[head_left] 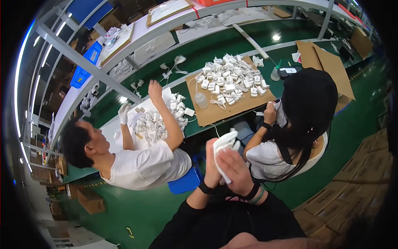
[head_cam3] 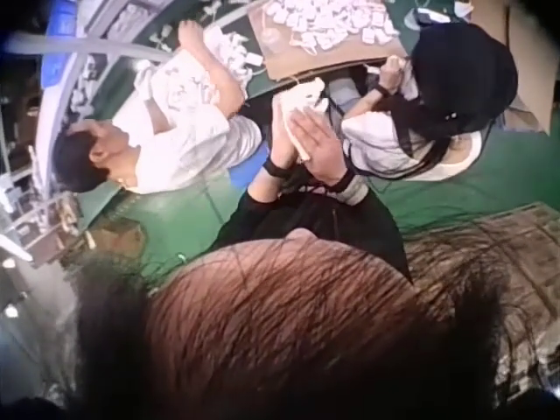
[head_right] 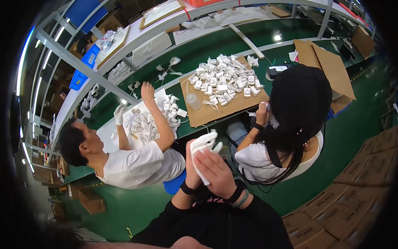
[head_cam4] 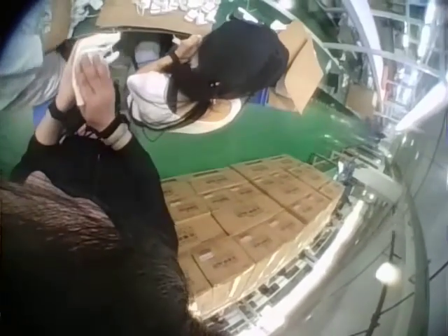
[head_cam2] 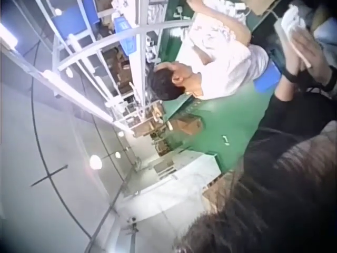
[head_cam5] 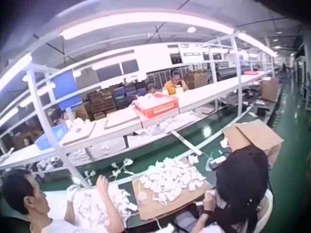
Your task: The person wipes a power adapter with a cloth, places it on a cardboard sheet, and then squeezes liquid from a bottle onto the cloth to continue cleaning more adapters.
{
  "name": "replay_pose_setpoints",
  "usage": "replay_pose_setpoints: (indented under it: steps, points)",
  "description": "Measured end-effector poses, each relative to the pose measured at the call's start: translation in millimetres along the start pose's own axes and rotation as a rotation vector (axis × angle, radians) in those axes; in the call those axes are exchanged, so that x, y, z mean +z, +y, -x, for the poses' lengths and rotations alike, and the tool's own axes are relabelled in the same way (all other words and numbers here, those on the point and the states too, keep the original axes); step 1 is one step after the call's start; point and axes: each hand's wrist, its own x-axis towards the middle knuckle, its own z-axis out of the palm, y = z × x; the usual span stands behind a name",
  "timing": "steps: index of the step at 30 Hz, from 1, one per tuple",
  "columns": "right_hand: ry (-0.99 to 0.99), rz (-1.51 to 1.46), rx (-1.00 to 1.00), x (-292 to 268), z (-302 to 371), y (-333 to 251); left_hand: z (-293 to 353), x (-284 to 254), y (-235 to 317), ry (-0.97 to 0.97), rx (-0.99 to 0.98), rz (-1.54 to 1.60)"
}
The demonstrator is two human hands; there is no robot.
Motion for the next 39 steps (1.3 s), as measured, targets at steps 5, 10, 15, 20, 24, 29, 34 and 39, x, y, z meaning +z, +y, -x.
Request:
replay_pose_setpoints:
  steps: [5,10,15,20,24,29,34,39]
  points:
    - [0.052,-0.023,0.151,-11.7,-10.1,-10.1,21.6,-18.6,-30.3,-0.022,-0.141,0.346]
    - [0.021,-0.014,0.093,-6.6,13.0,-7.2,35.0,4.3,-7.6,-0.039,-0.044,-0.109]
    - [0.271,-0.799,0.547,-14.3,14.6,-7.1,37.3,-41.0,-42.4,-0.538,-0.141,0.852]
    - [0.096,-0.386,0.124,-9.1,38.1,-30.0,50.1,-9.0,-32.2,-0.18,-0.038,0.458]
    - [-0.023,0.088,0.05,-11.8,34.8,-20.0,63.1,4.8,-38.8,0.13,0.024,-0.019]
    - [0.163,-0.52,0.468,-12.1,40.3,7.0,62.0,-15.9,-42.1,-0.303,-0.077,0.585]
    - [0.471,-1.191,0.781,-15.8,55.4,-6.0,63.6,15.5,12.2,0.08,-0.408,0.63]
    - [0.463,-0.886,0.54,-20.4,62.1,-28.0,70.3,-24.6,-10.8,-0.182,-0.097,0.197]
